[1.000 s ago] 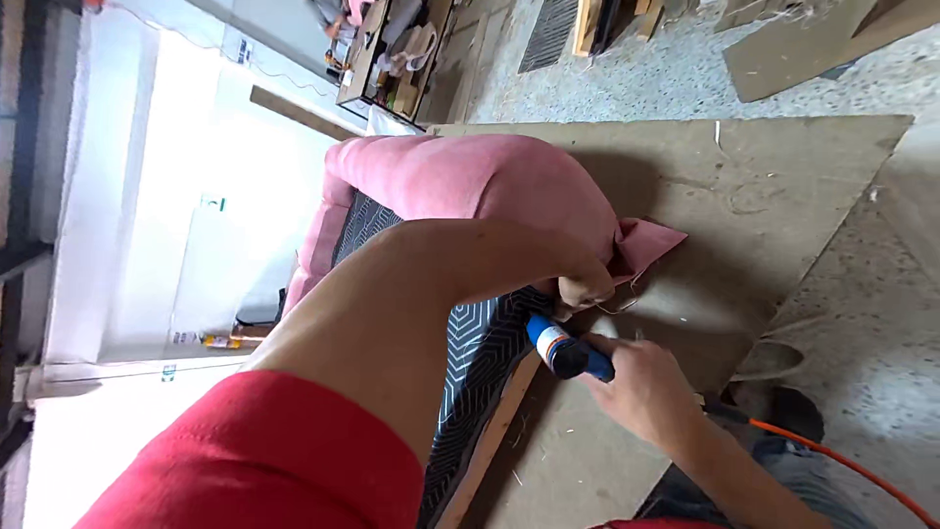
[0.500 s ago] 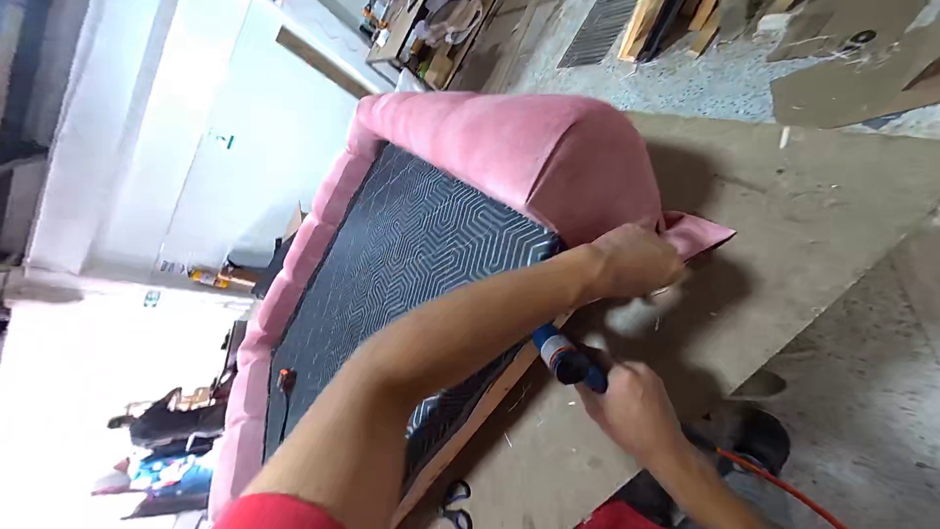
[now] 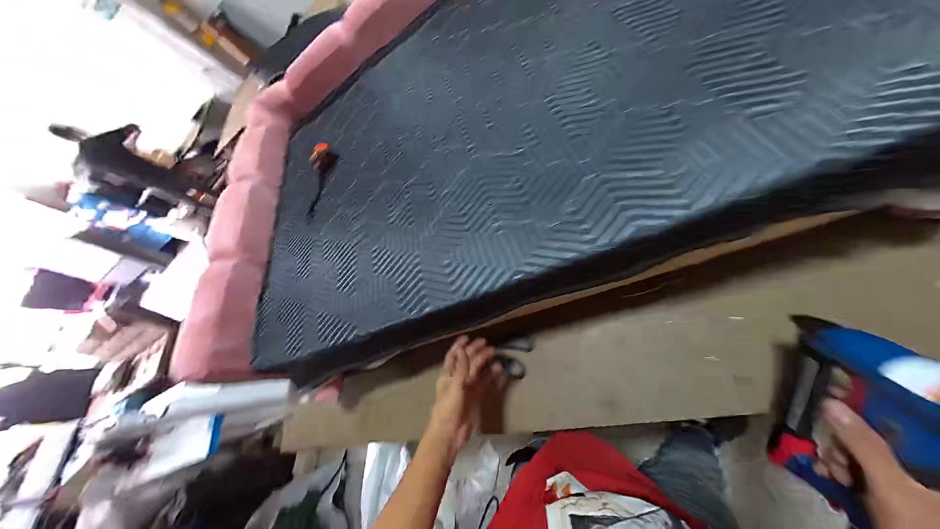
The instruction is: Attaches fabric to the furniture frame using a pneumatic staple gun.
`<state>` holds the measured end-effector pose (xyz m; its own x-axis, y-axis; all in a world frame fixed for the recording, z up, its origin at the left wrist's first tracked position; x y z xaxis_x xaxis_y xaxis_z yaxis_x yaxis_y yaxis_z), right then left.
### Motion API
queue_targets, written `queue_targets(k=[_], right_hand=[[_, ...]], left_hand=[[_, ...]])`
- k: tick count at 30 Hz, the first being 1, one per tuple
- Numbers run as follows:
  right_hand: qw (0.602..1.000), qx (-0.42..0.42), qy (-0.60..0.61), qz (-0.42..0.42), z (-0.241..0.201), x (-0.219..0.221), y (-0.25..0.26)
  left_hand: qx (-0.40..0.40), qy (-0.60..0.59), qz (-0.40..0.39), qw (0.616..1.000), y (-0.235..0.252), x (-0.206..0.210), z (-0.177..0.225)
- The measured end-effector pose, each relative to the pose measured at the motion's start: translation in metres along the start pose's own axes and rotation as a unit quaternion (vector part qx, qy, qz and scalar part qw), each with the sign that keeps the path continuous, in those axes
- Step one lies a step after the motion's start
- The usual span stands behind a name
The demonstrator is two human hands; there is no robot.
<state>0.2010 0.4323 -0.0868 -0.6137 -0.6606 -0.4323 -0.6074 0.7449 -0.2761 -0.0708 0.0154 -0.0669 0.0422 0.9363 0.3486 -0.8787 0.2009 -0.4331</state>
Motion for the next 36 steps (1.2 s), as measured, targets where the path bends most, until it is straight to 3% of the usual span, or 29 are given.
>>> queue_targets(k=[2, 4, 7, 9, 12, 14, 16, 19, 21, 24, 28, 31, 36], right_hand=[[0.994, 0.036, 0.08, -0.065, 0.002, 0.051, -0.036], [0.989, 0.059, 0.104, -0.088, -0.014, 0.094, -0.068], [0.989, 0.05, 0.093, -0.102, -0.054, 0.146, -0.108], [0.99, 0.021, 0.063, -0.121, -0.077, 0.171, -0.127], [0.986, -0.021, -0.026, -0.164, -0.1, 0.199, -0.149], [0.98, -0.079, -0.072, -0.167, -0.116, 0.212, -0.161], [0.979, -0.135, -0.063, -0.142, -0.128, 0.228, -0.18], [0.979, -0.19, -0.067, -0.03, -0.16, 0.252, -0.188], [0.973, -0.192, -0.12, 0.046, -0.178, 0.267, -0.186], [0.961, -0.198, -0.18, 0.076, -0.195, 0.292, -0.173], [0.952, -0.156, -0.24, 0.109, -0.205, 0.317, -0.153], [0.949, -0.137, -0.246, 0.142, -0.203, 0.326, -0.16], [0.95, -0.117, -0.234, 0.168, -0.207, 0.358, -0.182]], left_hand=[[0.044, -0.095, 0.03, 0.994, 0.011, -0.055, 0.046], [0.041, -0.139, 0.034, 0.989, 0.022, -0.073, 0.069], [0.019, -0.15, 0.028, 0.988, 0.023, -0.072, 0.069], [0.049, -0.164, 0.031, 0.985, 0.016, -0.07, 0.063], [0.048, -0.208, 0.047, 0.976, 0.011, -0.066, 0.046], [0.059, -0.175, 0.06, 0.981, 0.026, -0.071, 0.046], [0.084, -0.085, 0.078, 0.99, 0.045, -0.084, 0.055], [0.088, -0.04, 0.107, 0.99, 0.06, -0.09, 0.063], [0.078, -0.022, 0.127, 0.989, 0.057, -0.087, 0.06], [0.109, 0.129, 0.151, 0.974, 0.047, -0.092, 0.067], [0.107, 0.151, 0.125, 0.975, 0.058, -0.094, 0.069], [0.058, 0.179, 0.057, 0.98, 0.061, -0.093, 0.066], [0.055, 0.259, -0.004, 0.964, 0.073, -0.099, 0.069]])
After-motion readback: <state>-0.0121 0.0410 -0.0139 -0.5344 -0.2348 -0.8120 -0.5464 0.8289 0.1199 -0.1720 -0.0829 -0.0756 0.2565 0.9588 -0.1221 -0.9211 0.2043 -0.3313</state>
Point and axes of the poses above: each hand's wrist, its own y-axis towards the middle knuckle, its own x-axis out of the palm, z = x × y, the point moved 10 cm from there along y, towards the middle knuckle, and after that the axes turned 13 degrees about -y, right-handed, at the moved point
